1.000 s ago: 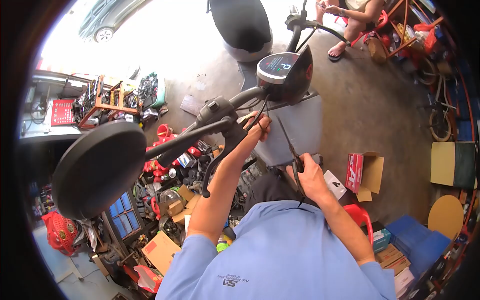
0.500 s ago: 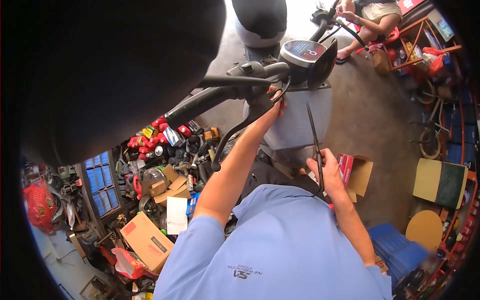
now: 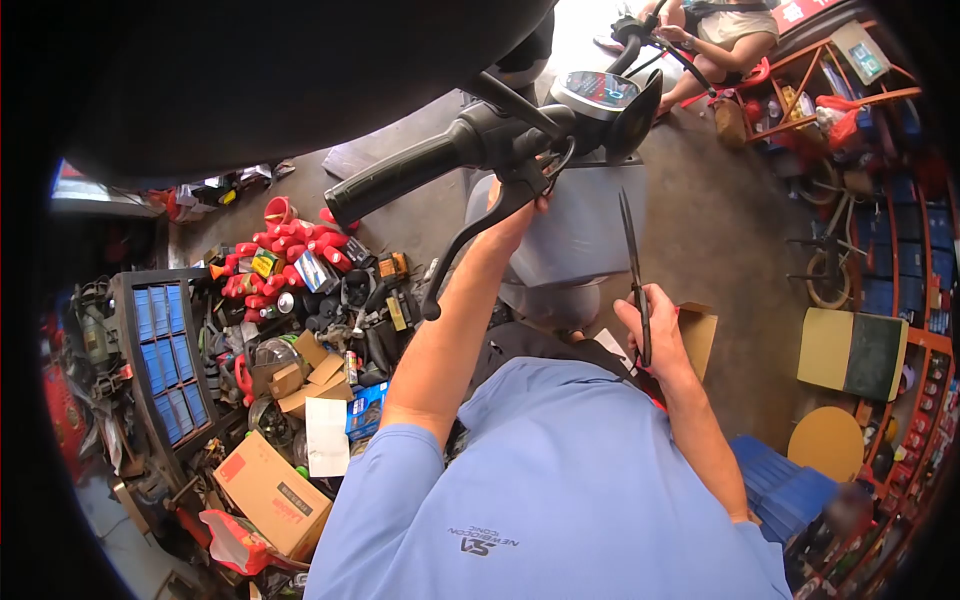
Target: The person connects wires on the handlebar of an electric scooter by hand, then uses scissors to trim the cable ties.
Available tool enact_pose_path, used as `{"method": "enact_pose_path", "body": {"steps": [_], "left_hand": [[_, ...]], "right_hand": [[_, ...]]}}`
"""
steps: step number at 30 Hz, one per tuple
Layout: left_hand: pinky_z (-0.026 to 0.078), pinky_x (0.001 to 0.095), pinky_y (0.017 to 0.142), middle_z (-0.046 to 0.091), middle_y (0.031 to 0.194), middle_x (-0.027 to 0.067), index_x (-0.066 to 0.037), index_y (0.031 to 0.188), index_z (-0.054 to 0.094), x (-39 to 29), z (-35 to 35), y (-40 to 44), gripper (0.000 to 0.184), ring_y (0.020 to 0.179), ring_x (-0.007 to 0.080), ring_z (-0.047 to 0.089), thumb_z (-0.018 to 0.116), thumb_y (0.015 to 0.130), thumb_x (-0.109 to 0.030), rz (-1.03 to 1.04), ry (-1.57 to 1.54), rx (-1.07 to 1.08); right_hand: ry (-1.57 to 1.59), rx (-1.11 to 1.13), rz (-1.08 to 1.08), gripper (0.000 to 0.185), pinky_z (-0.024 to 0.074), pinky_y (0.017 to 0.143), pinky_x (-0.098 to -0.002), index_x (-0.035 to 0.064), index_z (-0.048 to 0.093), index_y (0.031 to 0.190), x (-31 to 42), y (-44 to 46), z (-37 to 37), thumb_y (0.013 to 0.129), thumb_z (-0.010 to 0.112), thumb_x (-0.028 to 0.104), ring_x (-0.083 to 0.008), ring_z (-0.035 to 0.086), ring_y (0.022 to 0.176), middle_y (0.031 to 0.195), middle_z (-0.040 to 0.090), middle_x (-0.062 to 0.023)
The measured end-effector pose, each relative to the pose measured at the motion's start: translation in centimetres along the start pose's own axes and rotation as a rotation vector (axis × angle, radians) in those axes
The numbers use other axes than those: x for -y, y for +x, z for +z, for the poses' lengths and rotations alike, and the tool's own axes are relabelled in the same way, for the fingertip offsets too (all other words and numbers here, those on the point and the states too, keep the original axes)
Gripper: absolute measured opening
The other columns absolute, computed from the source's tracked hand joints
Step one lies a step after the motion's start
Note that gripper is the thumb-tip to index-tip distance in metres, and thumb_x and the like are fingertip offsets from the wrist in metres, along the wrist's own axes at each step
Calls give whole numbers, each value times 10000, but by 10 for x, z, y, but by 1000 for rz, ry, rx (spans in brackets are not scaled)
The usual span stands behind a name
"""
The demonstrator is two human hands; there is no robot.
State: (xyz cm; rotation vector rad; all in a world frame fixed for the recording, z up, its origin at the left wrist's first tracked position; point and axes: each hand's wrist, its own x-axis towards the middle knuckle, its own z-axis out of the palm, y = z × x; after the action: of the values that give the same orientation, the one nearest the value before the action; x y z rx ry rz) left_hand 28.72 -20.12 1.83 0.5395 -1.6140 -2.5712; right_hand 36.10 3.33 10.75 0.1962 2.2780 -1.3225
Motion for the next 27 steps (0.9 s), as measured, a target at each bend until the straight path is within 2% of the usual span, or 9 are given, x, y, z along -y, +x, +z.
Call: {"method": "enact_pose_path", "body": {"steps": [7,13,17,20,23,24,25,26,27], "left_hand": [[338,166,490,548,662,-42,-92,866,612,8,0,-1,223,535,31,451,555,956,-288,80,44,63],[365,162,500,570,697,-34,-100,882,631,9,-1,-1,196,554,32,486,582,939,-281,39,93,24],[386,179,520,593,719,-13,-103,950,625,-4,7,-2,259,576,54,534,658,877,-349,-100,152,-55],[405,200,550,611,734,0,-106,966,610,-13,12,-11,351,588,69,555,703,826,-414,-97,176,-35],[418,218,587,629,753,12,-98,935,598,-10,10,-4,387,595,81,569,715,798,-441,-98,268,-10],[416,218,586,628,751,13,-93,931,598,-7,8,-2,364,595,80,569,702,808,-420,-73,252,-24],[413,217,584,628,750,14,-88,926,597,-8,10,-2,342,595,79,569,688,818,-399,-49,236,-38],[407,216,567,618,735,12,-79,903,594,-8,13,-2,267,581,75,562,651,846,-334,-77,220,-70],[407,216,567,618,735,12,-79,903,594,-10,14,-2,267,581,75,562,651,846,-334,-78,227,-62]], "right_hand": [[-2,7,11,278,405,448,-231,16,519,880,0,1,-2,821,665,244,-66,465,488,640,484,-1],[-30,22,-3,279,396,441,-235,17,520,883,1,4,-3,820,672,243,-66,465,490,634,487,-1],[-52,1,-25,272,382,436,-234,15,522,887,-4,8,-1,821,672,233,-62,464,493,624,495,-2],[-60,54,5,391,519,550,-287,-60,509,971,5,5,-3,804,667,257,-107,556,597,740,572,-70],[-116,10,-58,391,509,547,-289,-49,515,978,-1,8,-4,799,666,264,-124,584,600,740,578,-87],[-130,25,-49,393,510,611,-322,-42,521,985,-4,10,-6,796,672,267,-177,619,654,758,598,-124],[-120,18,-47,393,510,611,-322,-42,521,985,-7,11,-6,796,672,267,-177,619,654,758,598,-124],[-151,5,-81,397,503,656,-340,-41,522,987,-10,12,-6,794,675,271,-210,625,691,772,608,-142],[-182,-7,-114,401,496,700,-358,-39,524,988,-12,12,-7,793,677,275,-244,631,727,786,619,-159]]}}
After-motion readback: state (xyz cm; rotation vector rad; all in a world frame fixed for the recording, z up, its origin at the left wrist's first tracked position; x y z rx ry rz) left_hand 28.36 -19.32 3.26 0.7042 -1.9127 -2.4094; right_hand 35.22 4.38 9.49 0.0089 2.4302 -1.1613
